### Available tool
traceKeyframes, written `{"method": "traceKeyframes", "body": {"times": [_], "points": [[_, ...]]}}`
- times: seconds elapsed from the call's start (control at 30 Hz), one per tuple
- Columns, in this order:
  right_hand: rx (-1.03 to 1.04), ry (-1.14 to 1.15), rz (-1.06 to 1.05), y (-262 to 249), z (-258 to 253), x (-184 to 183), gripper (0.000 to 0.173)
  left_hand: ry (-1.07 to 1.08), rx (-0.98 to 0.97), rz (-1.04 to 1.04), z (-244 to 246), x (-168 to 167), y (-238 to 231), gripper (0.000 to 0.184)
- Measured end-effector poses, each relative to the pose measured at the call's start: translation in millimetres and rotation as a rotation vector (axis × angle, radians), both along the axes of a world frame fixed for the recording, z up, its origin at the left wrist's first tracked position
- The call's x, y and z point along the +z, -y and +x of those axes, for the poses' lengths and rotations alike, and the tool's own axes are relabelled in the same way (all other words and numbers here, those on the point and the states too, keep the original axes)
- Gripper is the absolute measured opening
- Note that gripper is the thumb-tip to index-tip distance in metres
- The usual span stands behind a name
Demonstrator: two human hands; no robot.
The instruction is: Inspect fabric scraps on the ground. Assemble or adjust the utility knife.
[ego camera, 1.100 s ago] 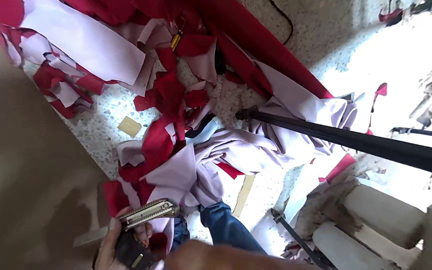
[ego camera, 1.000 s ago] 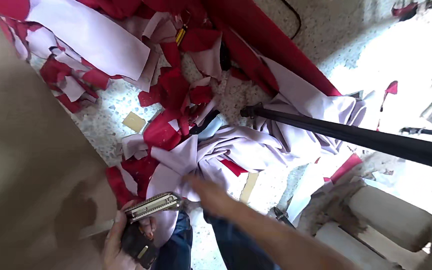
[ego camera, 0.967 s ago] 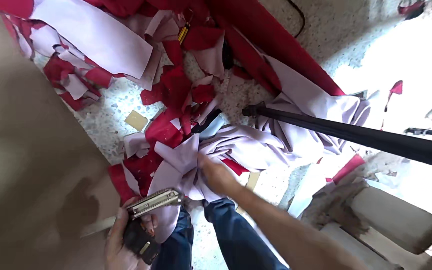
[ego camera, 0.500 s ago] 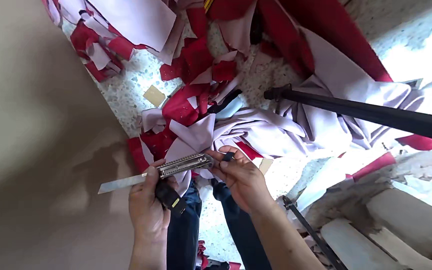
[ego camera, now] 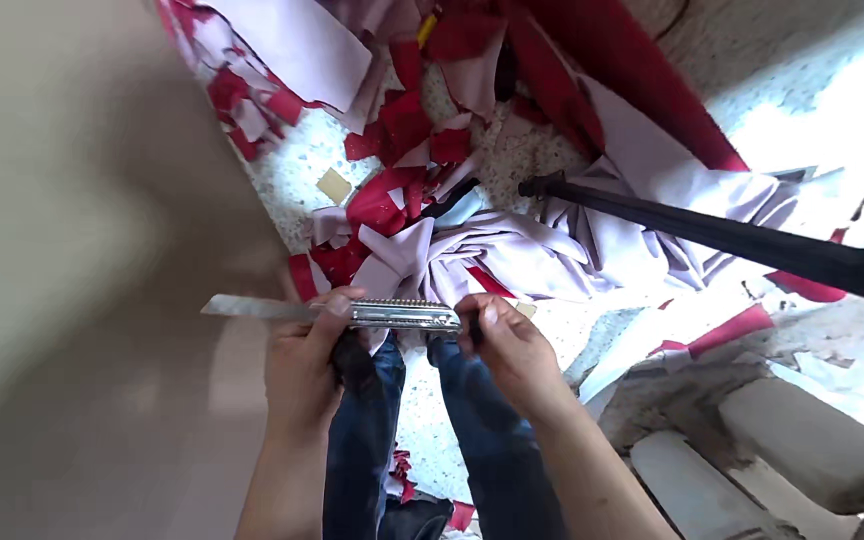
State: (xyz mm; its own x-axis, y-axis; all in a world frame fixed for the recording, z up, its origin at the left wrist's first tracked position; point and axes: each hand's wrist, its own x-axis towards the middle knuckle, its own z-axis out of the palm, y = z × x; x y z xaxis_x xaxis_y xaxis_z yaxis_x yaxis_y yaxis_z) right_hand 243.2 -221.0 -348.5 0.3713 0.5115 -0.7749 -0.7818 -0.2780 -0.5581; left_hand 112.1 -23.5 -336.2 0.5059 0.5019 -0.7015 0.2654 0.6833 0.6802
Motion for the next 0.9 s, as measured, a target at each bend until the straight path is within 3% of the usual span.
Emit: {"method": "traceKeyframes", "body": {"times": [0.1,0.2,0.37,0.43,0.57,0.73,0.9], "points": [[0.117,0.133,0.037,0.4,14.9,87.7,0.020,-0.011,-0.134,0.091,26.6,92.6,-8.3,0.026],[0.119,0.269,0.057,11.1,23.2,180.8,0.019,0.082,-0.194,0.106,47.3,188.3,-7.2,0.022],[-0.029,0.475,0.088,55.1,15.9,339.8,0.019,0.345,-0.205,0.161,67.3,336.5,-1.9,0.036],[-0.095,0.558,0.076,78.7,7.3,400.9,0.020,0.386,-0.189,0.152,76.1,398.9,1.1,0.031],[-0.288,0.676,0.038,135.8,-22.5,506.6,0.018,0.381,-0.495,0.208,84.6,508.8,34.7,0.041],[-0.486,0.767,0.013,226.6,-68.9,596.1,0.018,0.370,-0.812,0.170,94.4,611.0,124.8,0.045],[-0.742,0.795,0.077,327.1,-125.2,633.8,0.020,0.412,-1.104,0.156,86.0,676.1,260.0,0.042]]}}
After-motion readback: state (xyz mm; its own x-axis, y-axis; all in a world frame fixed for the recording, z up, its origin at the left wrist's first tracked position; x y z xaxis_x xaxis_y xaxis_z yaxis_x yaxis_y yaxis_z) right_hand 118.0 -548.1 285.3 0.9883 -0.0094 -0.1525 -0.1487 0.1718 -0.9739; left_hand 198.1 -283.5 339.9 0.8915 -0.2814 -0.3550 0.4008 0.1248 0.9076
